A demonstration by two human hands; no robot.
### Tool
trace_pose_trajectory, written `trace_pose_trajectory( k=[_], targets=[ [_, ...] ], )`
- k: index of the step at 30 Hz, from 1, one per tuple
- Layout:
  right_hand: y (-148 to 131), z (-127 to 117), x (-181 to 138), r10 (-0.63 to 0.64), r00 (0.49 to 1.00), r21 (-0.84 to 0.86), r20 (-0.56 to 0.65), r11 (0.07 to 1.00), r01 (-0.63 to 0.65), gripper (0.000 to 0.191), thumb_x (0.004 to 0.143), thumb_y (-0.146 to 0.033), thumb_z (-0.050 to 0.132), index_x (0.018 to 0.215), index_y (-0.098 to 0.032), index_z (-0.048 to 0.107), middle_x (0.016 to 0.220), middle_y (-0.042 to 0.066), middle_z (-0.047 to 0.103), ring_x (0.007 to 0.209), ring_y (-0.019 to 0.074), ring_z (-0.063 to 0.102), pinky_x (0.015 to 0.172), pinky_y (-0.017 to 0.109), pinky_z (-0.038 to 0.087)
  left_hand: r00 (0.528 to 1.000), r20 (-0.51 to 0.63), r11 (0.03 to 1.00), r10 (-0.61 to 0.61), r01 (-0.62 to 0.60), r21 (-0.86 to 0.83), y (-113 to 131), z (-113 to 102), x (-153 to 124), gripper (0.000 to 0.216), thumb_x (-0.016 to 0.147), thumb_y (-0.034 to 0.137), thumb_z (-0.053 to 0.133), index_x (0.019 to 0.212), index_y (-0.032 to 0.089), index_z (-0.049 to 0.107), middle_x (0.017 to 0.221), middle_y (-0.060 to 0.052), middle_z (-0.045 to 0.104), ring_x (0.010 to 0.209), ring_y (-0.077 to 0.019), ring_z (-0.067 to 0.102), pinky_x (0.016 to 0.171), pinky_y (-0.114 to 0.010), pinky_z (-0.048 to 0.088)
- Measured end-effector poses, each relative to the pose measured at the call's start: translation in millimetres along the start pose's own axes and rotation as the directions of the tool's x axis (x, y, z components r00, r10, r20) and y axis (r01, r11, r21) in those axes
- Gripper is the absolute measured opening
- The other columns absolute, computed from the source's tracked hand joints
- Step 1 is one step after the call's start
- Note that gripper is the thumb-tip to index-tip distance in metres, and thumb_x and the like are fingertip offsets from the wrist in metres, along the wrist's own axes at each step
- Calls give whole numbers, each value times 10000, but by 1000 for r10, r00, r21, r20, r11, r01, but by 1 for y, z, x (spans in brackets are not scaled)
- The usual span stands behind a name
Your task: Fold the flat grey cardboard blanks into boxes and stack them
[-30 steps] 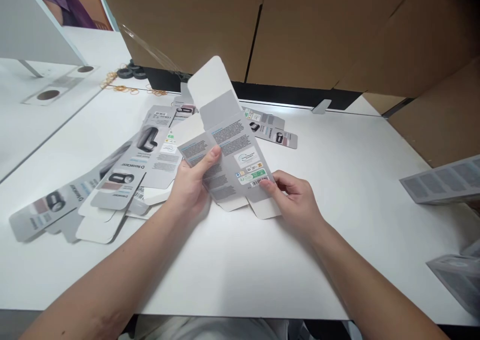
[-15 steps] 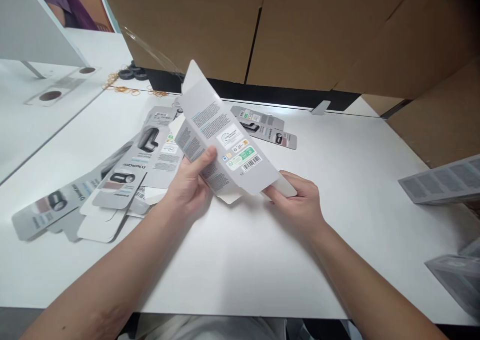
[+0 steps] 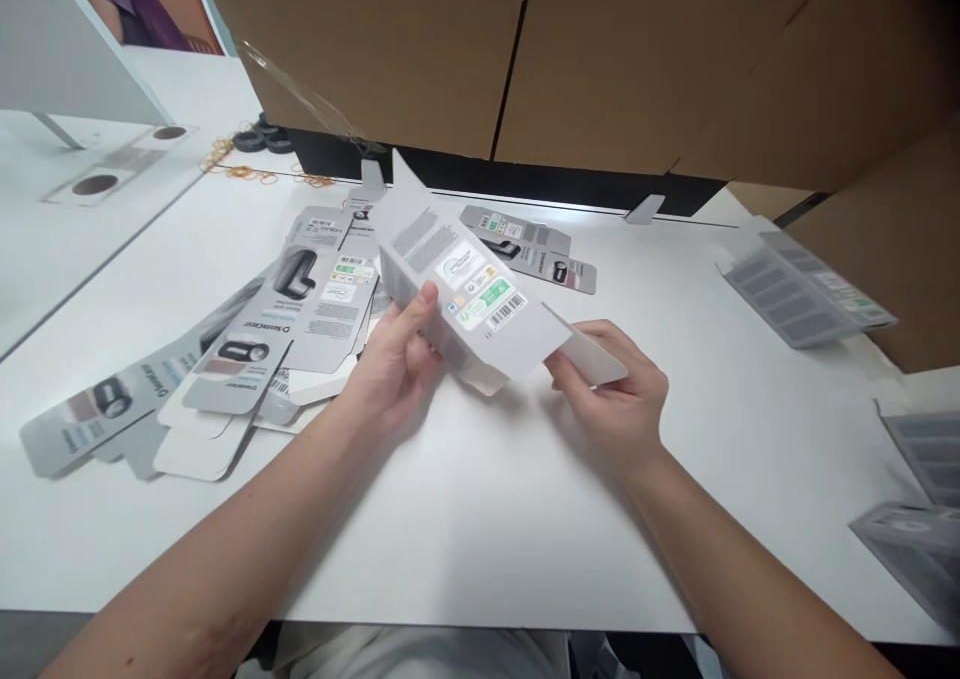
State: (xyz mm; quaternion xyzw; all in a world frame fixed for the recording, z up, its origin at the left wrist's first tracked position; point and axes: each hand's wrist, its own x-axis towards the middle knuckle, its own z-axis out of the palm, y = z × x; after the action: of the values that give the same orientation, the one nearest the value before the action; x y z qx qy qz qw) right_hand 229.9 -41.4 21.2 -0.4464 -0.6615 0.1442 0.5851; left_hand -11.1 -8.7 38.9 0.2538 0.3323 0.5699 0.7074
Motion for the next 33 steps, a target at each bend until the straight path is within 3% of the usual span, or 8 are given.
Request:
trace_pose_trajectory(
  k=[3,9,13,17,21,24,28,33],
  targets=[
    [5,-2,1,-143,990,-20,17,990,143,211,1109,-214,844,1145,-355,997,1097,78,876,856,258,820,705,428,691,999,-1,999,-36,36,-3,-3,-1,0,694,882,666,1118,1411,318,833,1587,-74,873,1665,-433,711,1279,-537,719],
    [7,-3,-4,-282,947,-8,153,958,286,376,1135,-213,863,1444,-407,953,1160,91,873,919,272,837,644,414,677,998,-54,999,-23,22,-31,-6,1,0,595,843,502,1156,1308,301,844,1411,-73,932,1583,-482,774,1263,-612,730],
    [5,-3,-5,-255,949,-11,186,965,261,401,1137,-196,850,1478,-392,928,1203,89,868,914,247,831,644,379,685,998,-58,999,5,-7,-44,-5,3,1,565,867,509,1120,1298,266,846,1415,-104,931,1604,-495,757,1292,-618,707],
    [6,-6,-3,-116,975,0,192,993,118,466,1123,-216,857,1562,-375,867,1269,88,871,916,233,814,679,369,683,994,-71,993,88,-94,-75,1,6,2,523,896,525,1080,1280,264,840,1467,-83,919,1665,-481,708,1303,-581,695],
    [7,-8,-2,5,970,30,244,999,-13,138,1151,-335,852,1251,-315,946,1087,77,886,857,238,801,696,376,677,994,-53,989,95,-101,-109,5,8,-1,510,913,536,1062,1289,263,852,1510,-55,909,1689,-474,686,1289,-526,703],
    [6,-8,-2,9,946,123,325,991,-51,212,1154,-383,850,988,-282,936,997,84,874,809,245,803,685,380,670,999,22,995,32,-30,-90,5,8,-3,579,907,617,1055,1334,286,847,1478,-63,920,1632,-490,737,1251,-577,727],
    [4,-8,-1,9,926,225,378,969,-101,187,1086,-380,923,925,-286,933,1044,84,885,845,250,831,700,366,669,994,89,997,-60,65,-52,1,3,-5,563,886,644,1065,1262,276,865,1379,-99,947,1557,-529,785,1236,-639,731],
    [2,-4,2,79,902,190,425,966,-174,230,1064,-458,945,936,-270,909,877,44,813,724,209,719,595,319,567,975,178,991,-135,132,31,-1,-4,-7,620,847,703,1097,1245,269,901,1306,-119,962,1509,-537,814,1261,-650,709]
  ],
)
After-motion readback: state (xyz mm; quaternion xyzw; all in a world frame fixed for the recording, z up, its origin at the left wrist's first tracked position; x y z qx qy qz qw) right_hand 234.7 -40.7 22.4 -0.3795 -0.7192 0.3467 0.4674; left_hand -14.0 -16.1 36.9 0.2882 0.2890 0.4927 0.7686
